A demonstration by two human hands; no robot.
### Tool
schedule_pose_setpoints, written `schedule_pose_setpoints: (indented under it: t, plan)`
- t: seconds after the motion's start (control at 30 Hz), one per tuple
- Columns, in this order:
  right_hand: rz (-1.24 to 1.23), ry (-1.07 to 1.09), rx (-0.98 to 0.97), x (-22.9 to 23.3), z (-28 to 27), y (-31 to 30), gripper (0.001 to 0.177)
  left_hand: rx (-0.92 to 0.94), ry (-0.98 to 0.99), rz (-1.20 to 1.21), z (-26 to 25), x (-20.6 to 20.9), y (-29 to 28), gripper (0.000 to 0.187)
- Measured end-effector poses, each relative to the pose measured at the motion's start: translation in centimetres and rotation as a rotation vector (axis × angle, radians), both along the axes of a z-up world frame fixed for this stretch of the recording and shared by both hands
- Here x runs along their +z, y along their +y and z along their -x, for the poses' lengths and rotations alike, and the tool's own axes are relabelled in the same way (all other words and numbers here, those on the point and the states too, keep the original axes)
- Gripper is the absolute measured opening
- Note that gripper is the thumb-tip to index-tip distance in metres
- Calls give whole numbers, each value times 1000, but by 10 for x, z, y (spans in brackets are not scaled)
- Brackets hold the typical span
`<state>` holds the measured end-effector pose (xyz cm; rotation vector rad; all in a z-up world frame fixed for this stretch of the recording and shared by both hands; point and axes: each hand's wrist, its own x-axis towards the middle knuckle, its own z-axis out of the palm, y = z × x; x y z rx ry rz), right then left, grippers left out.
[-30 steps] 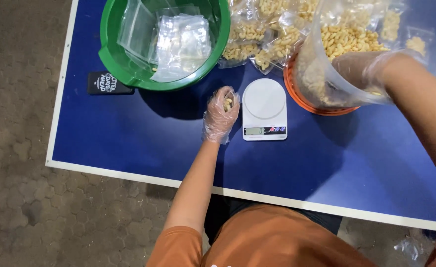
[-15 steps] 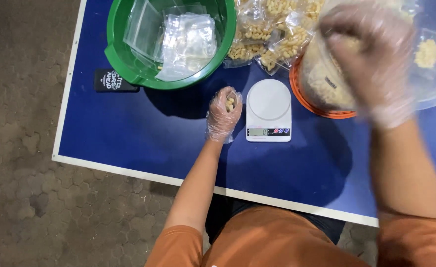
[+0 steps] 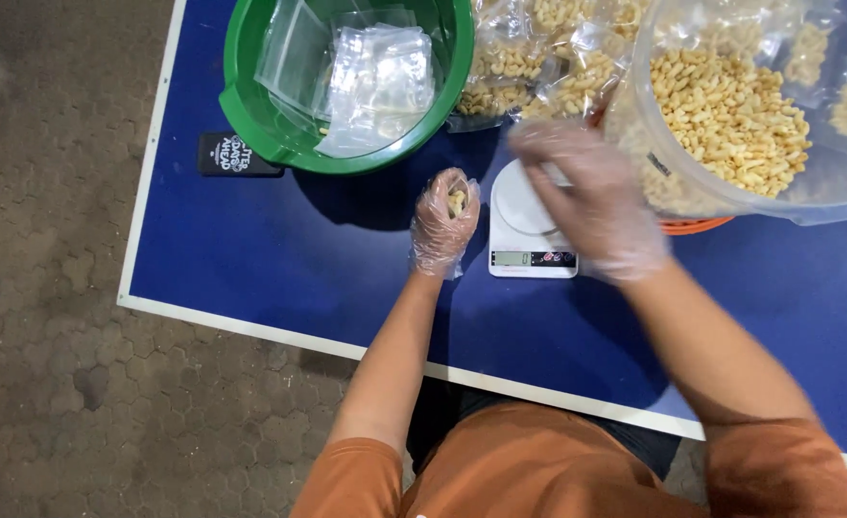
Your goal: Filling small plastic bags with snacks from a large container and weighing them on a digital scale
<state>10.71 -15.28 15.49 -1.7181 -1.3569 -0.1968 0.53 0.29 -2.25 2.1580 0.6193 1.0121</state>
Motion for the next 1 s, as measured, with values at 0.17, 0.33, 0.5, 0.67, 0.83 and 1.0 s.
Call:
schedule_pose_setpoints:
  t: [0.17, 0.33, 0.5, 0.67, 0.83, 1.0]
  plan:
    - [292, -174, -92, 69, -45, -62, 25, -95, 33, 14, 2, 4, 1, 18]
    - [984, 396, -378, 87, -91, -77, 53, -127, -3, -10, 2, 5, 3, 18]
    - [1516, 494, -293, 60, -99, -74, 42, -122, -13, -31, 2, -2, 3, 17]
    - [1601, 411, -221, 23, -126, -89, 25, -122, 25, -24, 3, 3, 2, 17]
    - [1575, 370, -194, 14, -128, -93, 17, -139, 20, -12, 3, 4, 2, 17]
    - [1523, 443, -256, 64, -97, -74, 21, -130, 34, -11, 4, 7, 0, 19]
